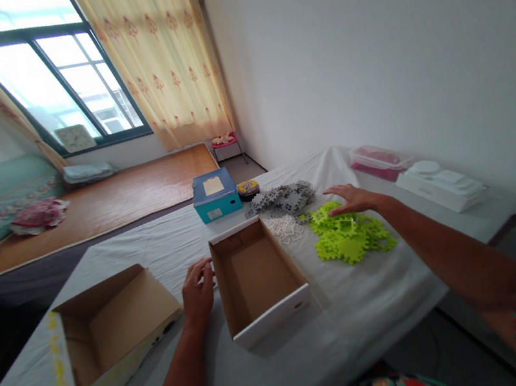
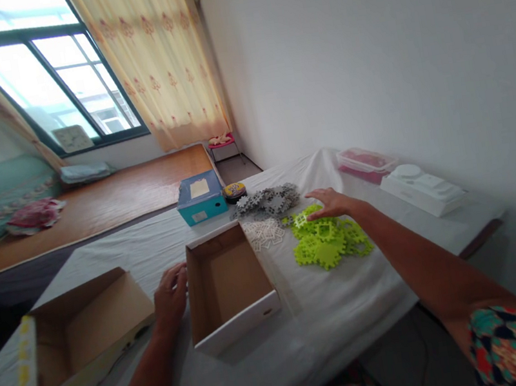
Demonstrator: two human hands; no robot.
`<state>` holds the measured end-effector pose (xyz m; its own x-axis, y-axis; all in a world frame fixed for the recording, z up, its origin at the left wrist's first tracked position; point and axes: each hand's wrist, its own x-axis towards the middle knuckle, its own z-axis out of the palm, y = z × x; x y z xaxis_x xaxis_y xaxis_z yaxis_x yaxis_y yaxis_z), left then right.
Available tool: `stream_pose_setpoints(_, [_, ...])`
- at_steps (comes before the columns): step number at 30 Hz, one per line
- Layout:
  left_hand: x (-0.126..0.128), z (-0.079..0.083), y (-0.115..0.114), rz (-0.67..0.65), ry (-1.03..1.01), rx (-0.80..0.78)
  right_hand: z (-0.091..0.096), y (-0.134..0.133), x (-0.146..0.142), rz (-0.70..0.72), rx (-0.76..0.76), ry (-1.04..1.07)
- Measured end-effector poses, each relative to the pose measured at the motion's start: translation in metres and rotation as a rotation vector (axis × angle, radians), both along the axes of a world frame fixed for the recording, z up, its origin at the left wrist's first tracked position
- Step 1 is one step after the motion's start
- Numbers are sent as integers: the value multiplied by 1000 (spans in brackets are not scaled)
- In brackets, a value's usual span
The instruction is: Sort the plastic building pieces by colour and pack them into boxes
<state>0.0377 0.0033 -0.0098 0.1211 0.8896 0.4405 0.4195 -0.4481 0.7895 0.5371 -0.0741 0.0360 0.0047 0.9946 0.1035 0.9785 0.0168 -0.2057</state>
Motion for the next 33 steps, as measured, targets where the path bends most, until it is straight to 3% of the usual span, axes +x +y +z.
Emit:
stream_pose_setpoints(7, [-1,1,-3,-9,-16,-55,-5,32,-86,106,17,-322])
stream_pose_setpoints(10, [-2,3,-4,-4,-38,-59,-5,35,-99,131,38,-369])
stream_pose_setpoints(13, [-1,4,-4,-10,-53,-59,3,43,-89,99,95,-208])
stream_pose_setpoints(17, [-1,1,-1,-28,-58,-52,22,74,-64,19,102,71])
stream_pose_setpoints(21, [-3,-3,1,-36,-43,-38,28,95,-46,-67,79,108])
stream_pose_setpoints(24, [-3,-3,1,-35,-31,-29,21,84,-30,-39,-144,114])
stream_pose_setpoints(28, [-1,-2,1,-55,-38,-42,0,49,-15,19,-447,93])
stream_pose_setpoints(33, [0,-3,1,-58,-47,-68,-20,27,-17,46,-374,77])
